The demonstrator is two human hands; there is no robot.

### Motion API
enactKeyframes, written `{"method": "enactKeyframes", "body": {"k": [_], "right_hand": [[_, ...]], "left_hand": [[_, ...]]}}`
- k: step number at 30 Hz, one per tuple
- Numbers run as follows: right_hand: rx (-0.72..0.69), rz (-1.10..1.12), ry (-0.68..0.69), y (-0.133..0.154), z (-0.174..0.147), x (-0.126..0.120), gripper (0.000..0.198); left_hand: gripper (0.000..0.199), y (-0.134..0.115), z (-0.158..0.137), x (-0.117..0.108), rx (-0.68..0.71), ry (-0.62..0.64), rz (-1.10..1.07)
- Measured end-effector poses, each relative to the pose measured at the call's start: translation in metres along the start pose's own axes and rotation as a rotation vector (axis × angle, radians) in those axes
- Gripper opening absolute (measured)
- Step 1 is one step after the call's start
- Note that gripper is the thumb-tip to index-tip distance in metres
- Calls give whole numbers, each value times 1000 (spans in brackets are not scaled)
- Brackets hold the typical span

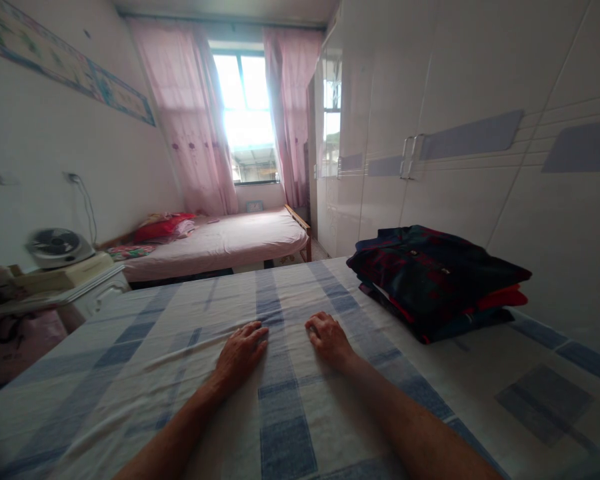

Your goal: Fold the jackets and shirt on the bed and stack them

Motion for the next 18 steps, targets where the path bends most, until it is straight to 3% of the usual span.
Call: {"method": "enactKeyframes", "body": {"k": [8,11,13,15,18], "right_hand": [[9,27,-3,1,-2,2,25],[15,101,-80,2,3,-7,30],[20,119,-237,0,13,-33,32],[20,46,-459,-7,25,-76,33],[53,-273,-747,-28,33,-150,35]], "left_hand": [[36,2,0,2,11,-7,-5],[36,2,0,2,18,-9,-11],[35,3,1,2,17,-17,-12],[35,3,1,3,16,-16,-8],[35,4,1,4,20,-14,-4]]}}
Point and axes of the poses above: each hand's wrist, its own z-axis towards the middle knuckle, its own x-axis out of the palm, y = z × x, the point moved 2 cm from there along z, towards the middle knuckle, and after that the axes turned 6 degrees about -y, right-handed, at the moved point
